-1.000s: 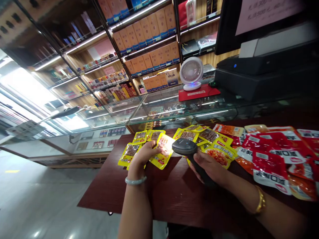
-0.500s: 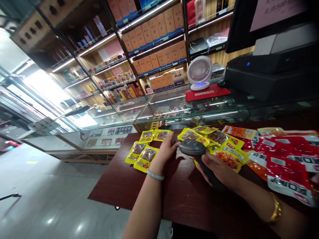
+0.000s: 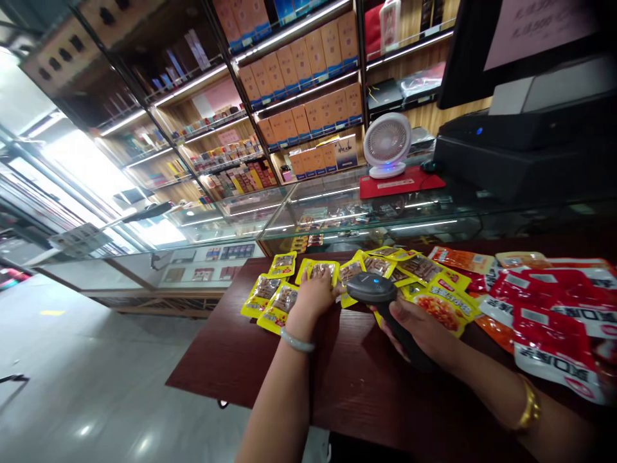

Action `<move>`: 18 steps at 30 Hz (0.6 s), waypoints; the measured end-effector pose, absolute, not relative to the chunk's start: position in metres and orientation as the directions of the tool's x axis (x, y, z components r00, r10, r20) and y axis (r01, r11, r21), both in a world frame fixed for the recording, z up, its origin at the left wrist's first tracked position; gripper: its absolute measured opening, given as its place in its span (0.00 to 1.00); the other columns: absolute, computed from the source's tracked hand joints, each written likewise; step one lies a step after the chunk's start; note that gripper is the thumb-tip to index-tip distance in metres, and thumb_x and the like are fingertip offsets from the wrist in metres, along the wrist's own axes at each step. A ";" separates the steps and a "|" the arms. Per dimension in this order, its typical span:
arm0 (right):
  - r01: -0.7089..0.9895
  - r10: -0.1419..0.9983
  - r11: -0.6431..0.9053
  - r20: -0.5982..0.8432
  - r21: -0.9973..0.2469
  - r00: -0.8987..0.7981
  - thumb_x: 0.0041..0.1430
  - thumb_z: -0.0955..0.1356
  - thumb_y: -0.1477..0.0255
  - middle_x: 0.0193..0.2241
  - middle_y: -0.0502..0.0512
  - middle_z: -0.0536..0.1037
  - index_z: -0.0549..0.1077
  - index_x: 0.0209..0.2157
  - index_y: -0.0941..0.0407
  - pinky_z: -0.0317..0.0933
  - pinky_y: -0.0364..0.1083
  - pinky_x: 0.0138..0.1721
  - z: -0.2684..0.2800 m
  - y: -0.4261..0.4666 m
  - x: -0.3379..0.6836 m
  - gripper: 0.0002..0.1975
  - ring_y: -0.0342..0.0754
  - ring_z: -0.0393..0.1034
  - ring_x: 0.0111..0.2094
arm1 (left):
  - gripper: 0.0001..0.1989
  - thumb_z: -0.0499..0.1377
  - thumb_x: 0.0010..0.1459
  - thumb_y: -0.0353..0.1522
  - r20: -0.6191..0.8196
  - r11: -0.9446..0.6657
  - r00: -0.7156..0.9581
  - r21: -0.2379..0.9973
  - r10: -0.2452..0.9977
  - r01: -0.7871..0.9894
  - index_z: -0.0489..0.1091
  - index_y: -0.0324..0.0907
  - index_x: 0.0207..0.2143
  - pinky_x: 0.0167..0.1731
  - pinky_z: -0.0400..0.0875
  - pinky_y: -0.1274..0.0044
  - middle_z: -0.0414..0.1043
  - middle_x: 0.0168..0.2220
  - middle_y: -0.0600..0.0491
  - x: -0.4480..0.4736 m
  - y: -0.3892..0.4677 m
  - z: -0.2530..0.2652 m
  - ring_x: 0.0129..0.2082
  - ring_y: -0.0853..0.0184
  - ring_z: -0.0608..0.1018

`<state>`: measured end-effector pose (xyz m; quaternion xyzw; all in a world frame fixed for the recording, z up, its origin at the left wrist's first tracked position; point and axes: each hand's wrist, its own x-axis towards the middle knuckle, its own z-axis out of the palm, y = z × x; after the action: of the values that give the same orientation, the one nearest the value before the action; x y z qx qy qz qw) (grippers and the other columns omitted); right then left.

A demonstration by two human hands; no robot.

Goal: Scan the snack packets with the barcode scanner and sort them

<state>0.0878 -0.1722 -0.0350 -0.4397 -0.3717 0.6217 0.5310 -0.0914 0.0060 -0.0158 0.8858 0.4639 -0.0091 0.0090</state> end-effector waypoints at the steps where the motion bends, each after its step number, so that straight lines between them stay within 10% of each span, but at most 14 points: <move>1: -0.329 0.988 -0.158 -0.150 -0.931 -0.049 0.56 0.67 0.44 0.22 0.44 0.69 0.67 0.43 0.56 0.59 0.37 0.13 -0.034 -0.172 0.088 0.29 0.37 0.62 0.14 | 0.27 0.51 0.64 0.44 -0.012 -0.544 0.544 0.024 0.839 0.839 0.63 0.45 0.62 0.62 0.56 0.61 0.74 0.54 0.42 -0.095 0.003 -0.009 0.55 0.54 0.74; 5: -0.310 0.990 -0.141 -0.134 -0.940 -0.046 0.56 0.67 0.44 0.22 0.44 0.69 0.67 0.41 0.56 0.58 0.37 0.13 -0.033 -0.173 0.087 0.28 0.37 0.61 0.14 | 0.21 0.53 0.63 0.40 0.184 -0.316 0.297 0.082 0.937 0.945 0.69 0.47 0.57 0.53 0.66 0.68 0.76 0.51 0.44 -0.113 0.012 0.002 0.52 0.55 0.76; 11: -0.325 0.985 -0.171 -0.162 -0.930 -0.056 0.56 0.67 0.45 0.23 0.45 0.70 0.68 0.42 0.55 0.59 0.38 0.14 -0.035 -0.173 0.087 0.27 0.38 0.62 0.15 | 0.43 0.60 0.57 0.47 0.126 -0.150 0.130 0.164 0.983 0.975 0.52 0.33 0.66 0.61 0.50 0.51 0.63 0.61 0.29 -0.120 0.042 -0.025 0.64 0.41 0.62; 18: -0.329 0.986 -0.167 -0.156 -0.930 -0.061 0.56 0.67 0.44 0.22 0.44 0.69 0.67 0.42 0.55 0.58 0.37 0.14 -0.031 -0.175 0.087 0.29 0.37 0.62 0.15 | 0.36 0.66 0.50 0.43 0.144 -0.181 0.139 0.342 0.980 0.922 0.64 0.36 0.58 0.50 0.65 0.67 0.74 0.50 0.36 -0.118 0.046 -0.022 0.52 0.51 0.75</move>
<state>0.0867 -0.1746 -0.0308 -0.4393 -0.3741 0.6251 0.5257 -0.1179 0.0460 -0.0216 0.7498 0.6341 0.1686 0.0856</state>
